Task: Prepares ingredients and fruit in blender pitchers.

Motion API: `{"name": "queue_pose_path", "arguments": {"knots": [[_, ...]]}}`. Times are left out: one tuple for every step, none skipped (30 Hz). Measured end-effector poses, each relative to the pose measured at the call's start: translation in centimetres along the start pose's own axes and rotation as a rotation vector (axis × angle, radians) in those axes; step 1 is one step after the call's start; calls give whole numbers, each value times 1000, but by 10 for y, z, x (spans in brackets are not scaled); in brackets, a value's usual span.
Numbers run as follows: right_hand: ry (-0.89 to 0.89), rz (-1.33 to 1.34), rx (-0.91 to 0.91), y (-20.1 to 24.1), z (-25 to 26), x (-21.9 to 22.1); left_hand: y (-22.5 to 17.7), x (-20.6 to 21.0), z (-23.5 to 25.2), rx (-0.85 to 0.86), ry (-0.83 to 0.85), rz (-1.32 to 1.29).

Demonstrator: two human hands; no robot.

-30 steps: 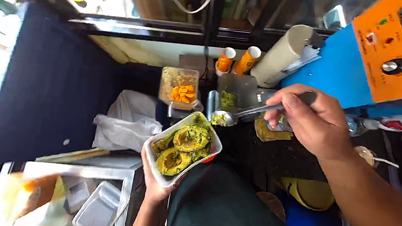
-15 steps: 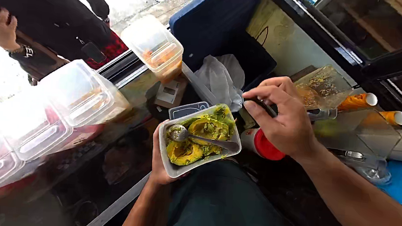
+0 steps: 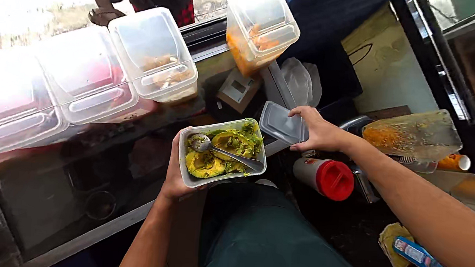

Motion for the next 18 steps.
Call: {"name": "queue_pose_path", "arguments": {"knots": [[12,156,52,-1,-13,-15,6,5,5,-6,28,-19],[1,251,59,5,-28,-30,10,11,11,-19,66,-28],[-39,254,24,20,-45,-44,12,18,18,-36,108,-28],[-99,174,-43,41,-62,-55,13,25,26,-49,144,-38],[-166,44,-141,68,-78,-59,14,32,31,-76,167,-57],[-224,-84,-244,94,-91,-56,14,39,35,-101,185,-77],[-264,-191,-340,118,-101,-47,13,44,38,-118,205,-81],[-284,-268,-416,135,-106,-36,12,48,40,-130,225,-78],[-288,-325,-475,146,-105,-24,10,49,39,-150,243,-71],[-287,-372,-525,152,-100,-14,7,48,38,-172,265,-32],[-284,-405,-559,155,-91,-7,5,45,33,-204,287,35],[-286,-421,-578,156,-81,-4,1,39,27,-228,297,91],[-290,-424,-572,156,-70,-5,-4,33,21,-249,275,94],[-288,-413,-551,157,-60,-9,-10,27,16,-274,214,61],[-277,-390,-528,157,-51,-14,-16,23,11,-302,118,17],[-251,-360,-505,158,-44,-17,-22,21,6,-333,11,-16],[-215,-340,-487,160,-38,-17,-28,19,3,-359,-92,-33],[-181,-332,-484,163,-33,-16,-34,19,2,-374,-180,-57]]}}
Point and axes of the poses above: each hand's wrist, its own z-axis towards the middle knuckle, its own x-axis out of the palm, y = z × x, the point moved 9 cm from there along z, towards the middle knuckle, and after that the axes turned 9 degrees about x, right-handed, at the moved point
